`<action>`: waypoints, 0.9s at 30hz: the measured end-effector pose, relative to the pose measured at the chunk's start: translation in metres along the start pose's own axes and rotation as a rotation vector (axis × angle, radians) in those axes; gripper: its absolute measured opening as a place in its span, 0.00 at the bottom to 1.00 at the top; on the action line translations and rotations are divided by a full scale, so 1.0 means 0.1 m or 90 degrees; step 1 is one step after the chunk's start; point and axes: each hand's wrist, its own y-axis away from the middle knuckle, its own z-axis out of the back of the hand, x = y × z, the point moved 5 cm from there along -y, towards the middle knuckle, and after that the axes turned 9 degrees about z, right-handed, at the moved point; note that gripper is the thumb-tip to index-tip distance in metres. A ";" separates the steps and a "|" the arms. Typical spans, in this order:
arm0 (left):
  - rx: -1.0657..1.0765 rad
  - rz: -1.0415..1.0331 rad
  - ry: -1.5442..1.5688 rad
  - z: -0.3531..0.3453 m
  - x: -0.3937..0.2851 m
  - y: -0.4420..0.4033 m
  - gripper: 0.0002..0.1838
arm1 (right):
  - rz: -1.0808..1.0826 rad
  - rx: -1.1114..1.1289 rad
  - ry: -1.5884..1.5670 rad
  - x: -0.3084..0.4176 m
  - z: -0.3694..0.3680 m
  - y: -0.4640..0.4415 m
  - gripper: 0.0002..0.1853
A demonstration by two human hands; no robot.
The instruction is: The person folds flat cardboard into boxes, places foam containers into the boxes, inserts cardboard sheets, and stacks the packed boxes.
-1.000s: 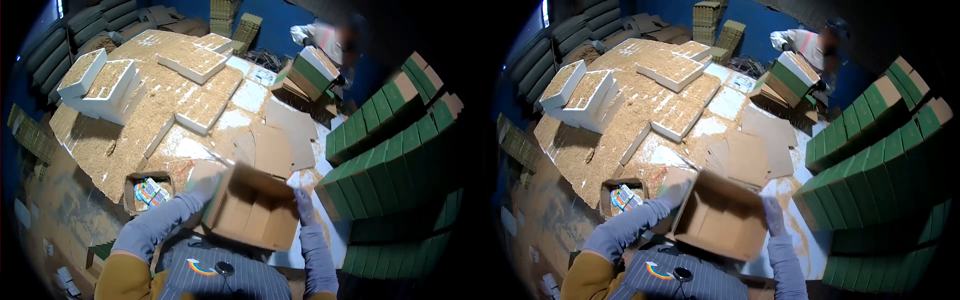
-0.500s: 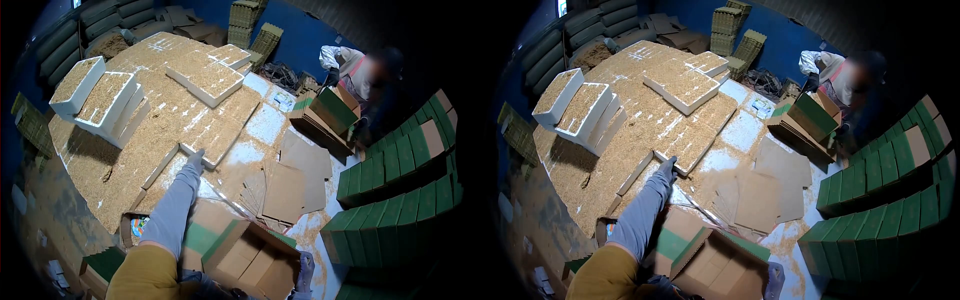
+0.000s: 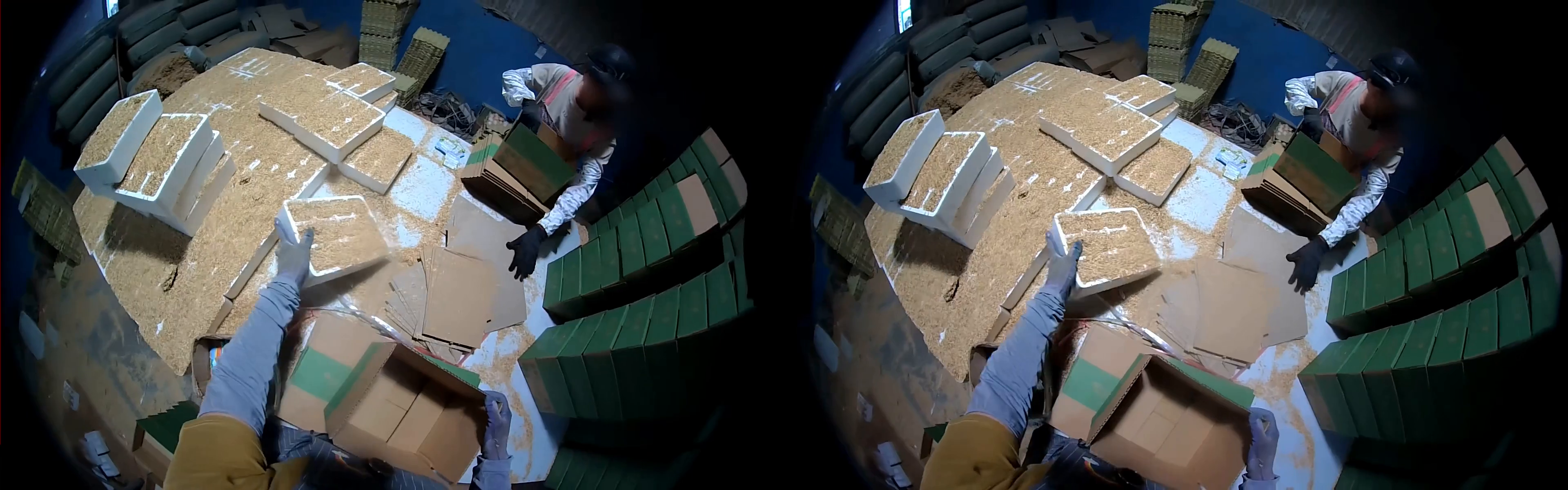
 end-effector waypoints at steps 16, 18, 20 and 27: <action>0.665 0.251 0.314 0.58 -0.96 2.86 0.38 | -0.027 0.256 0.098 0.08 -0.24 -0.82 0.20; 0.615 0.107 0.190 0.22 -0.66 2.96 0.44 | -0.044 0.292 0.058 0.15 -0.16 -0.82 0.20; 0.618 0.048 0.167 0.01 -0.41 3.09 0.49 | -0.046 0.317 0.024 0.20 -0.08 -0.70 0.21; 0.674 0.004 -0.007 0.74 -0.30 3.31 0.56 | 0.021 0.374 0.128 0.04 -0.31 -0.42 0.22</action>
